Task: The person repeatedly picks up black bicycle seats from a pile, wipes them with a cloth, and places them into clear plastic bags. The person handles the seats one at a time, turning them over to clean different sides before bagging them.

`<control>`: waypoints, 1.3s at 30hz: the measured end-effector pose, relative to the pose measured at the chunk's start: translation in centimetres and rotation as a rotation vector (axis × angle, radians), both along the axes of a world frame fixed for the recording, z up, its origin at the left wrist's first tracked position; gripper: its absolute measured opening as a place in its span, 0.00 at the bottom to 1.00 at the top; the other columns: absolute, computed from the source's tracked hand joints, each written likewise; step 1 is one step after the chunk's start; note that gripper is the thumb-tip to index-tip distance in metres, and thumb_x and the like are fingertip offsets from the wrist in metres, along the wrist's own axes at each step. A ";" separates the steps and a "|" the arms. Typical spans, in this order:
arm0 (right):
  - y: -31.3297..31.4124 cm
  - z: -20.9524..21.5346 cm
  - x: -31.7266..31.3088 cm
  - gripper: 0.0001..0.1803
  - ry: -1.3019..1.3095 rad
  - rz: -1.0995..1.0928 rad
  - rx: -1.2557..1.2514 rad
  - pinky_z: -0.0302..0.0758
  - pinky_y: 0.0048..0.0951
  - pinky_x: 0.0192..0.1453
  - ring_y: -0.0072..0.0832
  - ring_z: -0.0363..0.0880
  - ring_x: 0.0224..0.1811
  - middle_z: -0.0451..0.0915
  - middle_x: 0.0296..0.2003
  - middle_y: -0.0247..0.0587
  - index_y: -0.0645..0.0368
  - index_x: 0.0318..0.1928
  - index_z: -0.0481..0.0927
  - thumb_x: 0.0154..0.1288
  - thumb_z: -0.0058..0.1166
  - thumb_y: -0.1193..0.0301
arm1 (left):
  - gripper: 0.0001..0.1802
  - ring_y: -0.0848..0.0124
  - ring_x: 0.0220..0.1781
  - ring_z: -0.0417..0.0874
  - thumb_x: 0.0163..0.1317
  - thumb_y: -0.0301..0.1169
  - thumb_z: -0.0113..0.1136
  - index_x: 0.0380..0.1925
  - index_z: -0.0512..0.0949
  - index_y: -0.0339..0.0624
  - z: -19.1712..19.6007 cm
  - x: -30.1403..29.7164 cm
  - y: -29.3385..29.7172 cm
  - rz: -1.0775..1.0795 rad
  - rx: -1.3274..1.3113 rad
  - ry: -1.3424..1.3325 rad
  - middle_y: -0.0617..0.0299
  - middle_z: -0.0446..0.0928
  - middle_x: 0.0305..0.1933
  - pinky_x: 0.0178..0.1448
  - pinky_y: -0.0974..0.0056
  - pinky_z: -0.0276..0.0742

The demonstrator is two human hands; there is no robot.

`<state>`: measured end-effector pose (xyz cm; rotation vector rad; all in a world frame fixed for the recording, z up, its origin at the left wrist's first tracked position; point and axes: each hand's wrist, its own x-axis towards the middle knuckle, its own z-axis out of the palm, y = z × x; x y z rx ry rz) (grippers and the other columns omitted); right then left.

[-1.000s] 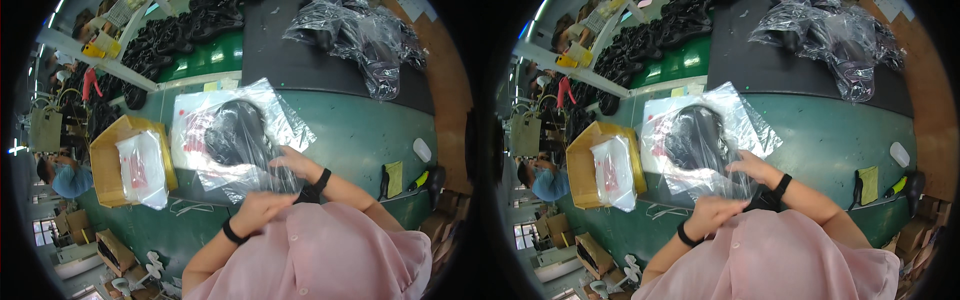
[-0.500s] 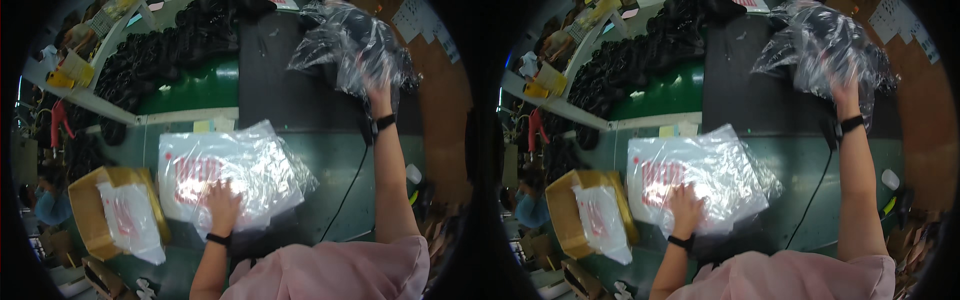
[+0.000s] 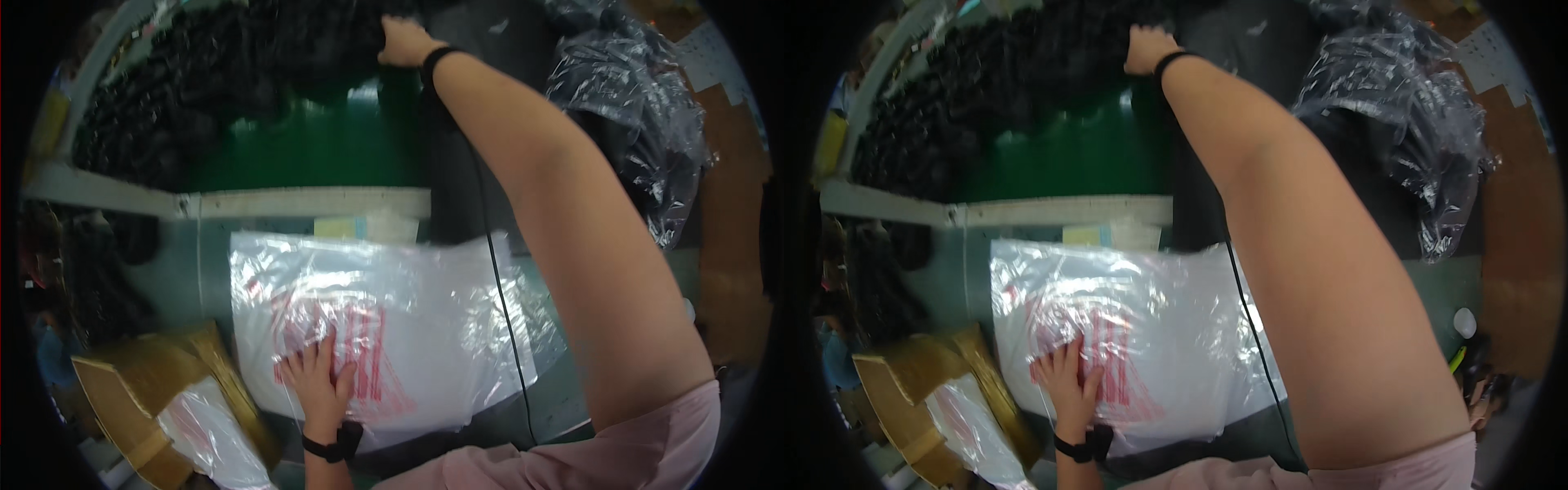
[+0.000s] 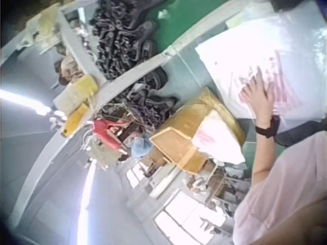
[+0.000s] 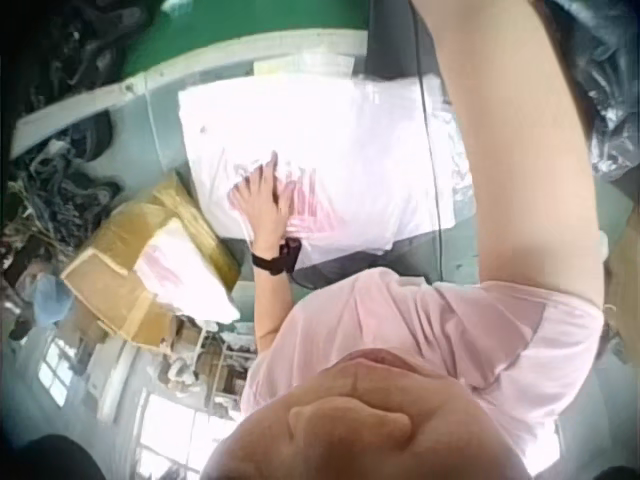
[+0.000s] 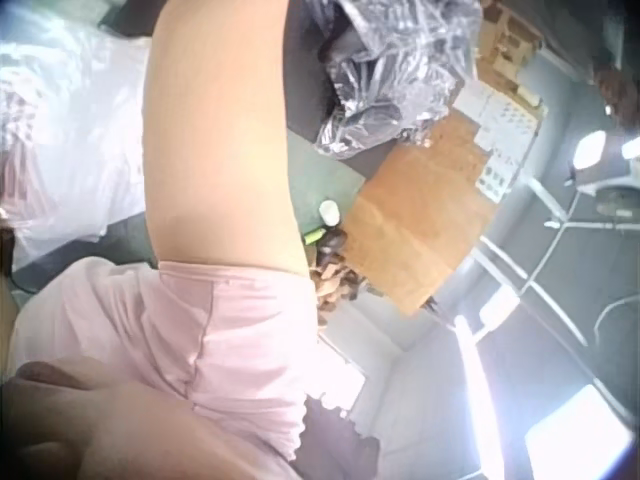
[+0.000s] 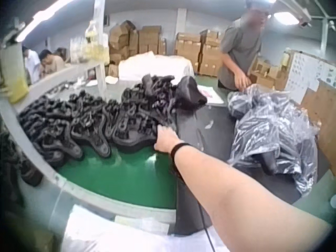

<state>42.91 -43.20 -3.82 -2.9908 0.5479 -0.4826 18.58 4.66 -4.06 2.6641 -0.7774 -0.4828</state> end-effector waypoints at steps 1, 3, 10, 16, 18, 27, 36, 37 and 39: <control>1.2 -1.4 0.0 0.27 -0.033 -0.068 -0.123 0.74 0.43 0.58 0.40 0.71 0.60 0.74 0.55 0.52 0.62 0.54 0.73 0.57 0.59 0.61 | 0.34 0.45 0.63 0.63 0.55 0.44 0.62 0.62 0.70 0.47 -0.1 -0.1 0.0 -0.005 0.016 -0.002 0.51 0.70 0.59 0.74 0.39 0.38; -1.1 -3.1 -1.1 0.35 -0.185 -0.117 -0.317 0.71 0.41 0.59 0.41 0.72 0.56 0.75 0.50 0.47 0.63 0.53 0.75 0.47 0.68 0.56 | 0.31 0.49 0.61 0.64 0.55 0.39 0.61 0.61 0.71 0.44 0.8 0.7 -1.2 -0.014 -0.072 0.004 0.52 0.71 0.58 0.73 0.42 0.42; 1.7 1.4 -4.1 0.37 0.145 -0.098 0.187 0.77 0.42 0.54 0.51 0.80 0.49 0.79 0.44 0.61 0.67 0.50 0.70 0.46 0.69 0.54 | 0.25 0.50 0.63 0.67 0.58 0.26 0.55 0.58 0.73 0.43 0.7 2.1 -0.3 0.045 -0.245 0.037 0.52 0.71 0.62 0.71 0.53 0.56; 3.8 8.2 -18.2 0.26 0.210 0.080 1.353 0.81 0.37 0.40 0.46 0.82 0.40 0.80 0.42 0.57 0.68 0.47 0.76 0.56 0.58 0.57 | 0.16 0.53 0.57 0.74 0.61 0.22 0.53 0.49 0.78 0.38 2.4 5.0 0.0 -0.126 -0.282 -0.186 0.52 0.76 0.55 0.62 0.56 0.68; 5.8 9.8 -27.9 0.33 0.151 -0.133 2.038 0.81 0.29 0.29 0.33 0.83 0.34 0.79 0.47 0.50 0.64 0.60 0.70 0.68 0.47 0.49 | 0.12 0.54 0.51 0.76 0.61 0.23 0.55 0.46 0.79 0.38 4.4 4.2 -0.9 -0.119 -0.195 -0.341 0.52 0.78 0.49 0.58 0.55 0.70; 15.9 1.3 -61.7 0.46 -0.291 -0.028 2.958 0.76 0.35 0.28 0.35 0.78 0.33 0.74 0.38 0.48 0.65 0.65 0.59 0.60 0.48 0.39 | 0.38 0.53 0.52 0.72 0.49 0.44 0.71 0.55 0.66 0.38 2.9 -15.0 -11.5 -0.031 -0.184 -0.047 0.50 0.71 0.48 0.52 0.52 0.71; 16.6 3.7 -63.4 0.33 -0.246 -0.295 2.463 0.80 0.37 0.41 0.39 0.81 0.40 0.78 0.47 0.51 0.69 0.63 0.65 0.67 0.46 0.55 | 0.12 0.65 0.24 0.79 0.60 0.31 0.55 0.31 0.81 0.31 0.7 -13.5 -8.9 0.164 -0.424 0.212 0.54 0.79 0.24 0.30 0.62 0.73; 16.6 3.7 -63.3 0.31 -0.287 -0.306 2.474 0.80 0.39 0.41 0.40 0.81 0.39 0.78 0.46 0.52 0.69 0.60 0.67 0.67 0.47 0.56 | 0.13 0.68 0.22 0.80 0.61 0.30 0.54 0.29 0.82 0.29 1.4 -13.1 -8.7 0.226 -0.455 0.305 0.55 0.80 0.23 0.28 0.63 0.74; 16.8 3.5 -63.2 0.26 -0.340 -0.340 2.492 0.81 0.42 0.40 0.42 0.82 0.39 0.79 0.45 0.54 0.68 0.55 0.71 0.67 0.49 0.58 | 0.11 0.74 0.24 0.79 0.59 0.28 0.57 0.30 0.83 0.30 1.3 -12.8 -8.1 0.277 -0.434 0.344 0.58 0.81 0.26 0.27 0.67 0.72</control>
